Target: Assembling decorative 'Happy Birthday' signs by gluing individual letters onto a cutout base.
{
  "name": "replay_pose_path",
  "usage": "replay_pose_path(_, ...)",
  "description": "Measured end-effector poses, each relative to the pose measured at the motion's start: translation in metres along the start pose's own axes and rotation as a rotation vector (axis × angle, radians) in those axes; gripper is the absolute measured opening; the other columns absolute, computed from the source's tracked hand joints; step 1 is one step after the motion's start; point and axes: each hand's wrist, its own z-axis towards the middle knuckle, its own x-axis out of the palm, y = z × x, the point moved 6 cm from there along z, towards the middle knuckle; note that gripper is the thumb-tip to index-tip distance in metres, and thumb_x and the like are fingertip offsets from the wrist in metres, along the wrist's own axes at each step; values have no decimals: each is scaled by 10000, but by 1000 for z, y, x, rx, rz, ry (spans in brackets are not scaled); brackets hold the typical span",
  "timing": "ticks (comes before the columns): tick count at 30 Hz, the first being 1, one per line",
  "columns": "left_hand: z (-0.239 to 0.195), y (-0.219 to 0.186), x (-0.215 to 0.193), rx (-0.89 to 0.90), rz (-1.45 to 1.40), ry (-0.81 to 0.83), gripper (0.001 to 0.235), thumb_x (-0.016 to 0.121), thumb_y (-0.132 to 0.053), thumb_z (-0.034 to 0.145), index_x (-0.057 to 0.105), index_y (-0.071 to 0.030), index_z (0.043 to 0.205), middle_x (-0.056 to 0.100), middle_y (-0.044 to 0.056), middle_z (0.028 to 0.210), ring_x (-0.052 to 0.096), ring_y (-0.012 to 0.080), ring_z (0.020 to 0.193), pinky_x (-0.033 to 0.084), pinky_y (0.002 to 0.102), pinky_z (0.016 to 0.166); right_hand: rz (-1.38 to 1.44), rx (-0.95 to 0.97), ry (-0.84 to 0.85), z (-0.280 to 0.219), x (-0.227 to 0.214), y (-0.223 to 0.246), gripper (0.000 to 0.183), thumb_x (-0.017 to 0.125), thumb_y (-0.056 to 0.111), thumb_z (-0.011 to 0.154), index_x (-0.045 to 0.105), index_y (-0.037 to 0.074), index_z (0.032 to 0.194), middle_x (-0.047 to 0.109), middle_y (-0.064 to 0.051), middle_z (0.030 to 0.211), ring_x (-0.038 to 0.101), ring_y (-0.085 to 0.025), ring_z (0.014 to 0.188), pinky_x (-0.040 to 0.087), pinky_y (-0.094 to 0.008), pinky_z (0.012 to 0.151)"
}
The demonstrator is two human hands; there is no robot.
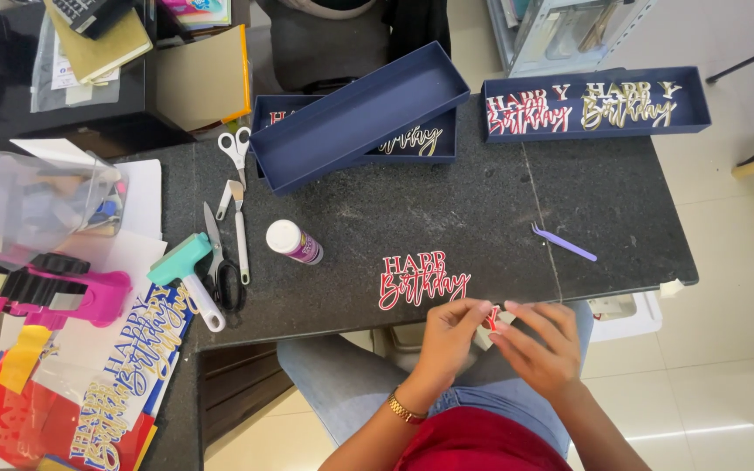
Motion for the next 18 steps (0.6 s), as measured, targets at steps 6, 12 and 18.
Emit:
replay_pose_path(6,-17,-61,2,245,232,-54,177,666,-176,972,779,-95,863,728,6,850,638,77,814,494,241,762,534,758,-77,-2,13,-14,251,622,236,1003,688,35,1137,703,-109,1121,623,-239,1104,521,-331,951)
replay_pose_path(12,-34,-97,7,514,335,-114,89,763,-77,913,823,-133,879,729,42,748,570,107,586,464,256,559,1024,1055,-90,-13,32,-11,91,681,-47,905,637,-73,830,620,-164,790,589,-238,810,511,-393,784)
replay_pose_path(18,-42,-106,7,538,316,-93,88,763,-82,913,825,-139,886,722,20,727,535,98,592,458,244,553,962,1017,-147,10,17,0,129,678,-69,903,634,-65,781,571,-138,729,526,-191,763,481,-332,733)
